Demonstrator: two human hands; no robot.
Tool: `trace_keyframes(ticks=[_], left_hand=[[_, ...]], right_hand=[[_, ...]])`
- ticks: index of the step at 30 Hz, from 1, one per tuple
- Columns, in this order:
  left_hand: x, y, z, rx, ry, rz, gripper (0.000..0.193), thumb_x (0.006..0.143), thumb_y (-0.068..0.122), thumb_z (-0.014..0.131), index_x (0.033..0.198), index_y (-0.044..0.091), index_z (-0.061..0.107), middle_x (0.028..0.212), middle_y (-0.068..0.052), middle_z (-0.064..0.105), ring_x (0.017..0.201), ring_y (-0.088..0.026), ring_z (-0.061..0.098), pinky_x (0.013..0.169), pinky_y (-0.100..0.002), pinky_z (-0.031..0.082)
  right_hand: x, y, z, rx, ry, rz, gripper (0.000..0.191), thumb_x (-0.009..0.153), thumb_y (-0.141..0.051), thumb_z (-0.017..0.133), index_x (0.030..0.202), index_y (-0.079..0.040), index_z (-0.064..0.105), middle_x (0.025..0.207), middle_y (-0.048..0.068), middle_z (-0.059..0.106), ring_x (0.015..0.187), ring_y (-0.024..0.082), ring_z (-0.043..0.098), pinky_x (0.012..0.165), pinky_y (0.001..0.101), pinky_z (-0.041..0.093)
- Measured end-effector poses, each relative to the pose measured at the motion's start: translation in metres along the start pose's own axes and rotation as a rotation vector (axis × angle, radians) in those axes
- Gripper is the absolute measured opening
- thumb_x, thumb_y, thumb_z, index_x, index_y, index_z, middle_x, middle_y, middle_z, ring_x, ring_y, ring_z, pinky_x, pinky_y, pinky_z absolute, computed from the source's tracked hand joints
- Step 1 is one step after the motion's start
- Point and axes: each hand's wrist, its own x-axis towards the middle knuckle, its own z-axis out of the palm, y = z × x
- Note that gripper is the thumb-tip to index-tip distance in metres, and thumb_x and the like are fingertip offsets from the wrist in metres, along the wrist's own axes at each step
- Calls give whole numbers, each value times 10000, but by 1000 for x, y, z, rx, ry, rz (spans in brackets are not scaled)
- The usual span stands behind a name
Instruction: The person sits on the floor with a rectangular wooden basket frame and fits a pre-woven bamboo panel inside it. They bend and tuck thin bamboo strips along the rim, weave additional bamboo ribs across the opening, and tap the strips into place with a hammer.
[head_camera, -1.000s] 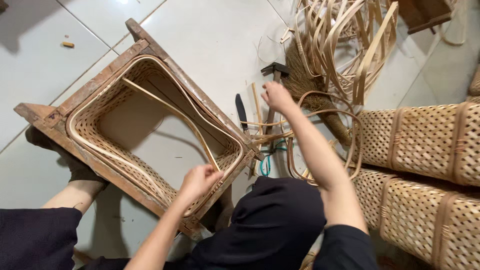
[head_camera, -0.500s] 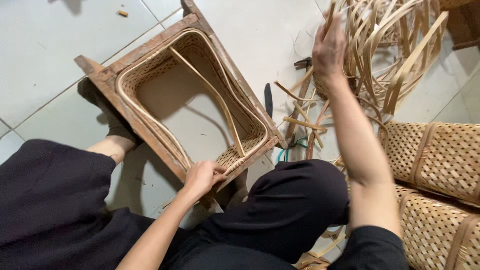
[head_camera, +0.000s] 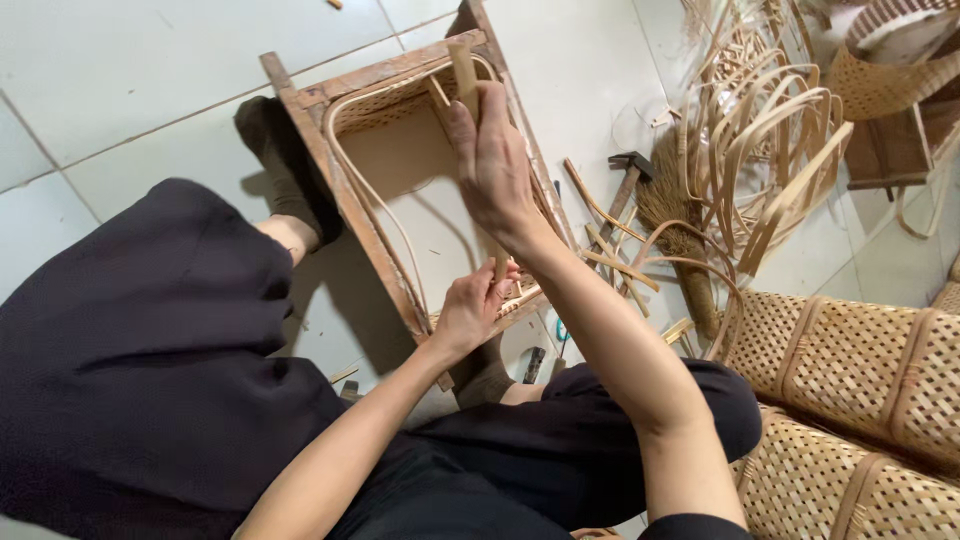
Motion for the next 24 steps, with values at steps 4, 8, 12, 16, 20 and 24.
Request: trace_keyframes(ticks=[4, 8, 12, 16, 20, 24], left_hand=[[-5, -13, 3, 13, 101, 129, 169, 1047, 151, 573, 1142, 15, 602, 924, -142, 758, 838, -255, 770, 697, -398, 614], [-6, -18, 6, 34, 98, 68, 142, 1033, 120, 568, 1118, 13, 604, 867, -141, 735, 755, -259, 760, 644, -398, 608], [-9, -23, 7, 66, 86, 54, 136, 1022, 98, 566, 1117, 3, 589, 847, -161, 724, 727, -281, 754, 618, -411, 604], [-5, -32, 9, 36, 149, 171, 136, 1033, 78, 542, 1134, -9, 565, 883, -178, 745, 810, -278, 775, 661, -395, 627], [12, -40, 9, 166, 66, 13, 167, 1023, 94, 504, 1139, -16, 552, 860, -184, 747, 717, -286, 750, 600, -400, 615], [26, -46, 6, 92, -18, -275, 166, 1060, 124, 444, 1108, -8, 533, 880, -173, 724, 680, -280, 742, 570, -393, 641]], right_hand=[[-4, 6, 4, 28, -2, 65, 268, 1168, -336, 408, 1150, -72, 452, 762, 95, 594, 651, 192, 547, 555, 382, 446], [-7, 13, 5, 5, 69, -11, 233, 1159, -299, 436, 1179, -68, 455, 801, 127, 649, 683, 212, 637, 589, 393, 498], [-7, 18, 8, -38, -1, 60, 182, 1153, -244, 428, 1187, -65, 424, 755, 149, 652, 637, 263, 662, 554, 420, 490], [11, 32, 21, -258, -206, 193, 222, 1121, -222, 487, 1127, -26, 384, 733, 191, 672, 631, 393, 679, 532, 514, 495], [38, 54, 44, -330, -383, 224, 252, 945, -84, 585, 1092, 2, 400, 813, 292, 679, 791, 493, 685, 653, 563, 541], [51, 68, 76, -357, -564, 217, 248, 841, 40, 582, 1038, 20, 432, 891, 347, 676, 897, 522, 675, 741, 571, 545]])
